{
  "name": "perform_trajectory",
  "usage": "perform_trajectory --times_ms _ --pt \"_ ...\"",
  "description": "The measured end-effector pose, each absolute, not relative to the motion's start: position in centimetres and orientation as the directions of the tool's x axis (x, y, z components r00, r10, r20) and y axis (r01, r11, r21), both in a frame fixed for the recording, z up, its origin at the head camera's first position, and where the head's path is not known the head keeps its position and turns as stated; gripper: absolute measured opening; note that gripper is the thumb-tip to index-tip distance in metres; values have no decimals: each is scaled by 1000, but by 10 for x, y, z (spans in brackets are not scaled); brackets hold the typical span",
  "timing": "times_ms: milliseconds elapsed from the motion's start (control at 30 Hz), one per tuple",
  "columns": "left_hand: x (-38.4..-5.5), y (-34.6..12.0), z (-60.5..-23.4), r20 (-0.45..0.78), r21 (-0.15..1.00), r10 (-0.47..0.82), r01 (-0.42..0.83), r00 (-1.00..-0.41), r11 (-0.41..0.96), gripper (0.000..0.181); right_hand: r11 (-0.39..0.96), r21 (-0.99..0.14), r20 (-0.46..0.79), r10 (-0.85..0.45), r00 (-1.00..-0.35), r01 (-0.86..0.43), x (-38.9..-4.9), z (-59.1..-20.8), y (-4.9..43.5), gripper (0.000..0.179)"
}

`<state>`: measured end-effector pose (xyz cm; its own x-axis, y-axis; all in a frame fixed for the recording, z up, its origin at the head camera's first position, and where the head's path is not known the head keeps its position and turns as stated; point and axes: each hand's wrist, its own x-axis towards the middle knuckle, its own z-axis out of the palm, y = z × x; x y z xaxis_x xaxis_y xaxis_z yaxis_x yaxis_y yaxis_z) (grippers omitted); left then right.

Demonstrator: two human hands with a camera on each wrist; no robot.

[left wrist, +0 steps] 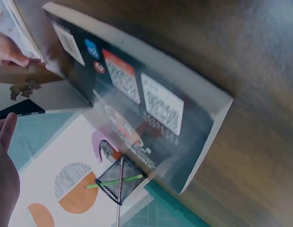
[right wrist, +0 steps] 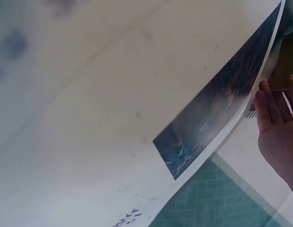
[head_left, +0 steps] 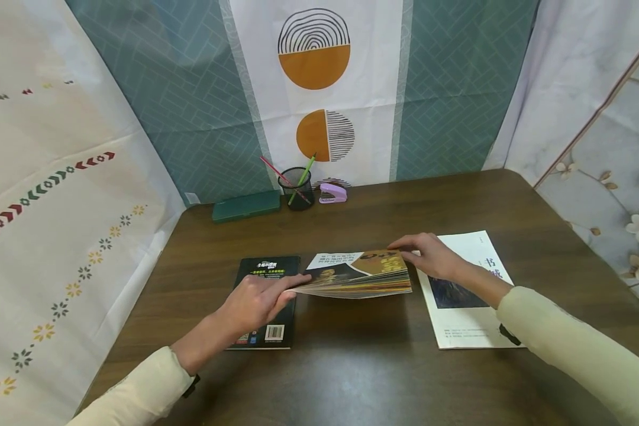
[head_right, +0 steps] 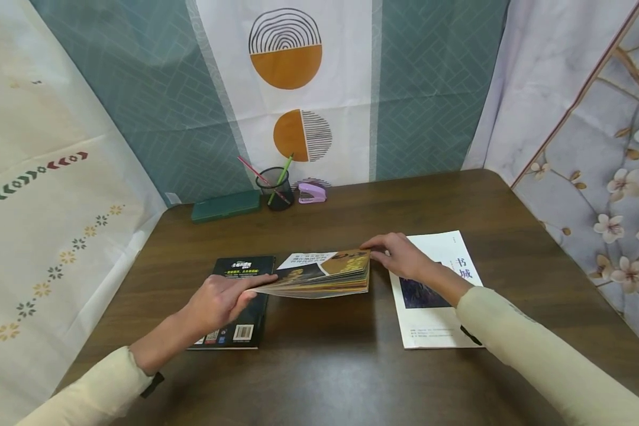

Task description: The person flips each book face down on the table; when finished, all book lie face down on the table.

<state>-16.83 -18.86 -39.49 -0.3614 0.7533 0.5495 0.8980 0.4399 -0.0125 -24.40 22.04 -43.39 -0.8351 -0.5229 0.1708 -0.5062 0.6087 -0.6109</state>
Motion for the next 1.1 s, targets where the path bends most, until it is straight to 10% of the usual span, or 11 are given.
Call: perform_trajectory --times_ms 567,1100 --pt "-177 -195 -360 673 -63 704 932 -225 358 33 633 -610 263 -405 -876 -476 -226 -421 225 22" --pt "-177 -195 -360 660 441 446 792 -605 422 22 527 -797 262 -140 -955 -295 -208 -392 230 20"
